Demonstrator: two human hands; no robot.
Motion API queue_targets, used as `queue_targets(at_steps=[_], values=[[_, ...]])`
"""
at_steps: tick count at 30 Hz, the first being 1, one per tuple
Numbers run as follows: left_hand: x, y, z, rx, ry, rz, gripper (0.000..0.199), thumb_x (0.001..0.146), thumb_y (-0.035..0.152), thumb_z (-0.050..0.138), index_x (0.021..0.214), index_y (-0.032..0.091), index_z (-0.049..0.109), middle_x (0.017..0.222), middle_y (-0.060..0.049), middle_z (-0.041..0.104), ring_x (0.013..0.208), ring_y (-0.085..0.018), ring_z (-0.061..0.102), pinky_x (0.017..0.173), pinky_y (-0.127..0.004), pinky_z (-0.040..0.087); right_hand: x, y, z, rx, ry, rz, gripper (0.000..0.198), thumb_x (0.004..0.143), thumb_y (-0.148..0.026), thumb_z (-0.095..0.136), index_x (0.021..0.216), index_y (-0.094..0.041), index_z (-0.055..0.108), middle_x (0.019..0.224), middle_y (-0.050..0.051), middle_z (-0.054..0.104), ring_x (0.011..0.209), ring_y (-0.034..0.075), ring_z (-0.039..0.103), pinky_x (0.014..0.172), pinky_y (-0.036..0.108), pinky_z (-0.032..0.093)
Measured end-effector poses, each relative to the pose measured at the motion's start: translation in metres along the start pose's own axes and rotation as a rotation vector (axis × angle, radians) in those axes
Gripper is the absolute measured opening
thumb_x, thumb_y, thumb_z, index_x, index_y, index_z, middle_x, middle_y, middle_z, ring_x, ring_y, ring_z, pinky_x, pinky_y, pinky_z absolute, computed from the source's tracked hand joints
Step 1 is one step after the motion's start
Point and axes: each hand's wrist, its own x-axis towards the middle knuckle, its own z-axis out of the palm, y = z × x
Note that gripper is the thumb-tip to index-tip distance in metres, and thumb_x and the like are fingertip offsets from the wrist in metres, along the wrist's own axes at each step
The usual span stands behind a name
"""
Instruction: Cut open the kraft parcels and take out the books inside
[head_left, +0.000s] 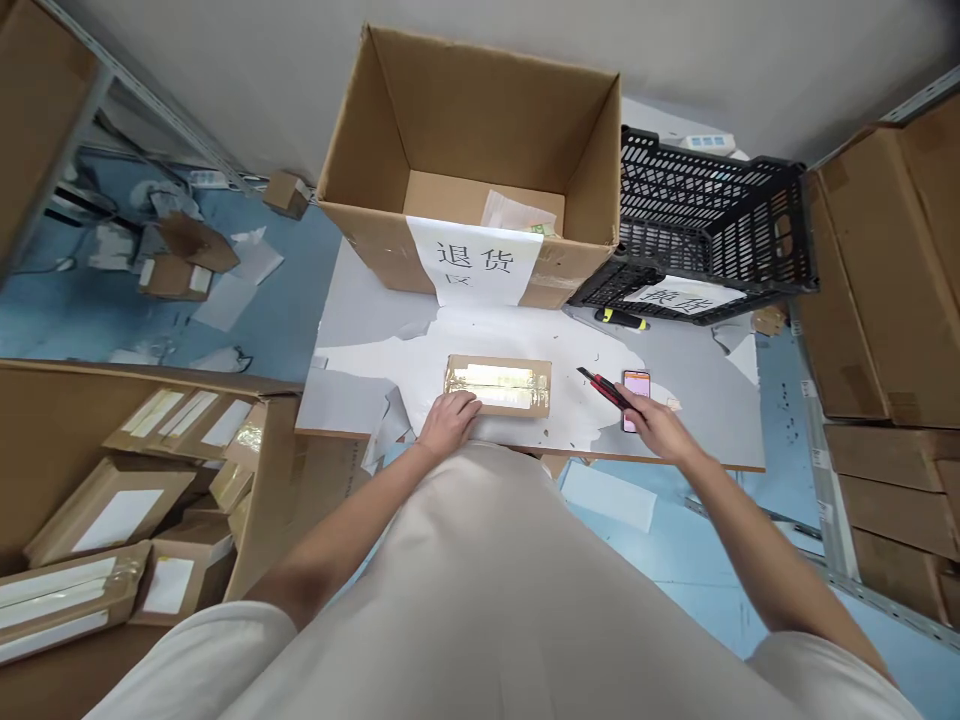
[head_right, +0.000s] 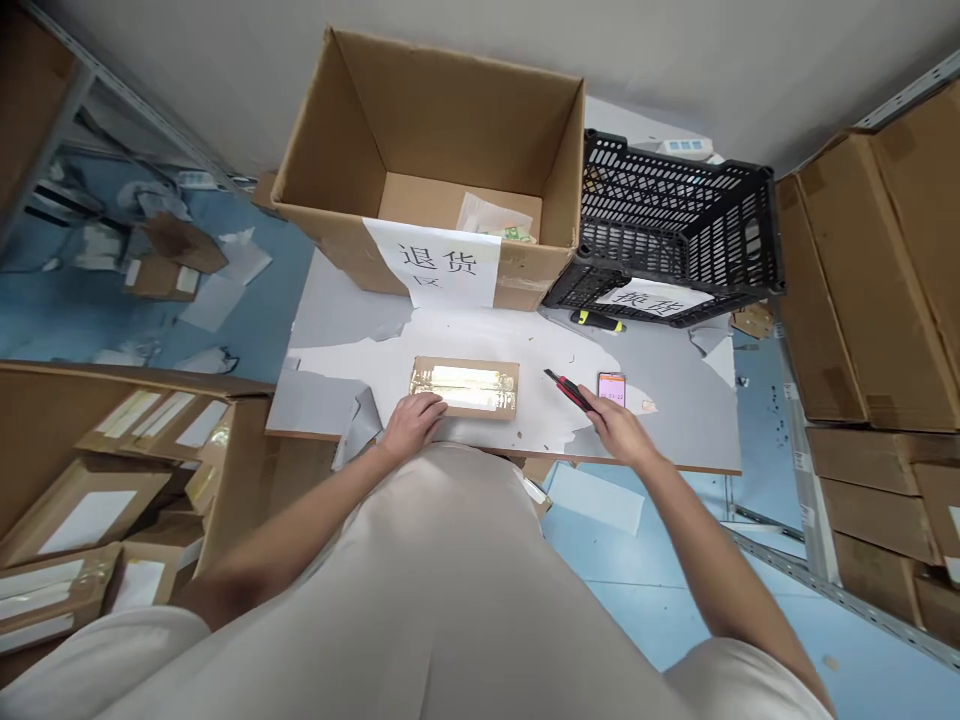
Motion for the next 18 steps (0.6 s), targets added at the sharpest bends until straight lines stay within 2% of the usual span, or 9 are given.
queue_targets(at_steps=[2,4,6,8,10,12,18], values=[[0.007,-0.001,-0.007,0.031,-0.037,0.027,0.026,0.086,0.035,0.054,0.107,0.022,0.063,0.107,-0.012,0.063,0.104,-0.028,0.056,0.091,-0.046,0.041,-0.002,-0.001,0.029,0.334,0.082,0.153,0.057,0.092,-0.044,0.04,0.144,-0.022,0.039,0.079,0.005,0.065,0.055,0.016,0.054,0.052,0.03,0.046],[0.015,-0.002,-0.013,0.045,-0.044,0.029,0.037,0.08,0.042,0.062,0.109,0.021,0.062,0.11,-0.014,0.062,0.108,-0.031,0.055,0.095,-0.048,0.038,-0.001,-0.009,0.059,0.606,0.113,0.249,0.066,0.088,-0.052,0.045,0.145,-0.02,0.036,0.08,0.004,0.065,0.048,0.012,0.048,0.045,0.027,0.043],[0.025,-0.004,-0.017,0.057,-0.028,0.0,0.063,0.068,0.051,0.072,0.12,0.018,0.057,0.125,-0.019,0.054,0.12,-0.037,0.047,0.102,-0.053,0.03,0.0,-0.02,0.082,0.784,0.128,0.29,0.071,0.085,-0.056,0.05,0.145,-0.022,0.035,0.09,0.005,0.066,0.047,0.009,0.046,0.041,0.024,0.039],[0.035,-0.006,-0.02,0.07,-0.017,-0.044,0.093,0.055,0.056,0.079,0.132,0.015,0.047,0.142,-0.024,0.039,0.133,-0.044,0.032,0.107,-0.059,0.019,0.001,-0.028,0.096,0.894,0.132,0.304,0.073,0.083,-0.057,0.052,0.146,-0.024,0.033,0.096,0.007,0.066,0.047,0.007,0.045,0.038,0.022,0.036],[0.042,-0.008,-0.022,0.069,-0.032,-0.079,0.109,0.048,0.057,0.082,0.139,0.015,0.039,0.149,-0.026,0.028,0.138,-0.046,0.02,0.109,-0.063,0.009,0.002,-0.031,0.103,0.959,0.132,0.313,0.075,0.083,-0.056,0.053,0.147,-0.025,0.031,0.097,0.007,0.065,0.046,0.007,0.045,0.036,0.021,0.033],[0.046,-0.009,-0.022,0.055,-0.053,-0.099,0.112,0.047,0.057,0.082,0.14,0.016,0.037,0.15,-0.026,0.026,0.139,-0.046,0.018,0.109,-0.063,0.007,0.002,-0.032,0.105,0.989,0.133,0.317,0.074,0.083,-0.055,0.053,0.147,-0.026,0.03,0.098,0.007,0.065,0.046,0.006,0.044,0.036,0.02,0.032],[0.048,-0.006,-0.022,0.104,-0.081,-0.145,0.108,0.05,0.062,0.079,0.139,0.015,0.038,0.147,-0.025,0.033,0.138,-0.044,0.022,0.109,-0.059,0.016,0.002,-0.03,0.105,1.014,0.096,0.304,0.072,0.083,-0.053,0.054,0.146,-0.027,0.031,0.096,0.005,0.064,0.045,0.006,0.041,0.036,0.02,0.033]])
